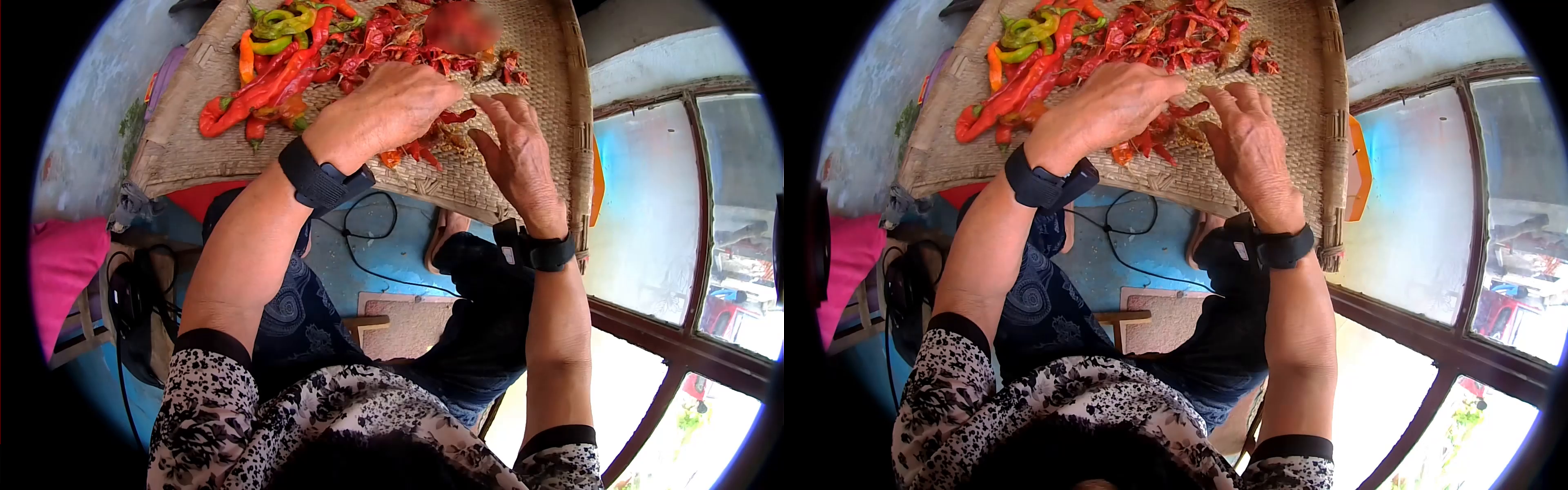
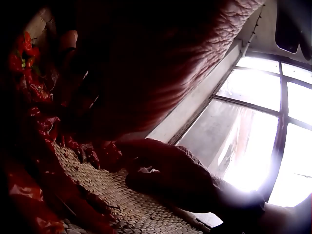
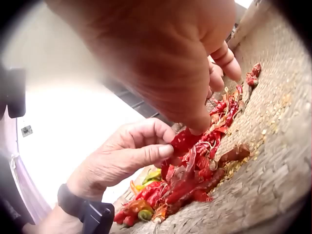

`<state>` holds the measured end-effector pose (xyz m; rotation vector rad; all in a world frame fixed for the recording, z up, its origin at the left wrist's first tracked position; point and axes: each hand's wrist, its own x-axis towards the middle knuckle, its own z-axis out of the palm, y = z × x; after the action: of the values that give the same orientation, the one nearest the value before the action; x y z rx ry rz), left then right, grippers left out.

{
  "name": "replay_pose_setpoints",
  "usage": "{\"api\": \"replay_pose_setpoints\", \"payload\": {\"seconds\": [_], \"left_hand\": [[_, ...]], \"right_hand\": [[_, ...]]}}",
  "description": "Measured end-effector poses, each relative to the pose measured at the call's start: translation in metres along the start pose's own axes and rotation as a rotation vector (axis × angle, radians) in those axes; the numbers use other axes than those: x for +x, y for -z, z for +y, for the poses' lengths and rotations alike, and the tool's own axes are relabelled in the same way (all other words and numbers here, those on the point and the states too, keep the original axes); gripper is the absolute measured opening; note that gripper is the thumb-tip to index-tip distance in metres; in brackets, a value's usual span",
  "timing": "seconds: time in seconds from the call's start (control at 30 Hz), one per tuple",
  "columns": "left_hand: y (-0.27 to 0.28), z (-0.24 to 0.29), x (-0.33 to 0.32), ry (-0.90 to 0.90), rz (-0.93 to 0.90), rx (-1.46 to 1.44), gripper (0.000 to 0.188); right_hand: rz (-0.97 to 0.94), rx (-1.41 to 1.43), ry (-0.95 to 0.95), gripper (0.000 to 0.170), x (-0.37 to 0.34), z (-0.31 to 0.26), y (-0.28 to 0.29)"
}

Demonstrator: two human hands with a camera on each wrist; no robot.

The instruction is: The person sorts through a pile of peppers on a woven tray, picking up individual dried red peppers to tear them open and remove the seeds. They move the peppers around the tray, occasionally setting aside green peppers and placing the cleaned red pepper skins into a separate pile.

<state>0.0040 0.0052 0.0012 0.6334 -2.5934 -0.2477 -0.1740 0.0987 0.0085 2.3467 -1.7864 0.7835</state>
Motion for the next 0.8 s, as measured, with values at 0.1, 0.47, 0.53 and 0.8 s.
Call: {"api": "replay_pose_setpoints", "payload": {"seconds": [0.1, 0.47, 0.53, 0.8], "left_hand": [[-0.002, 0.003, 0.005, -0.004, -0.027, -0.004, 0.005], [0.039, -0.027, -0.033, 0.129, -0.21, 0.046, 0.035], [0.05, -0.032, -0.056, 0.092, -0.188, 0.061, 0.039], [0.045, -0.032, -0.071, 0.189, -0.293, 0.194, 0.054]], "right_hand": [[-0.157, 0.065, 0.005, 0.023, 0.001, 0.009, -0.012], [0.321, -0.337, -0.308, 0.017, -0.036, 0.082, 0.049], [0.432, -0.491, -0.46, 0.017, -0.057, 0.104, 0.063], [0.222, -0.129, -0.375, 0.029, -0.05, 0.077, 0.037]]}}
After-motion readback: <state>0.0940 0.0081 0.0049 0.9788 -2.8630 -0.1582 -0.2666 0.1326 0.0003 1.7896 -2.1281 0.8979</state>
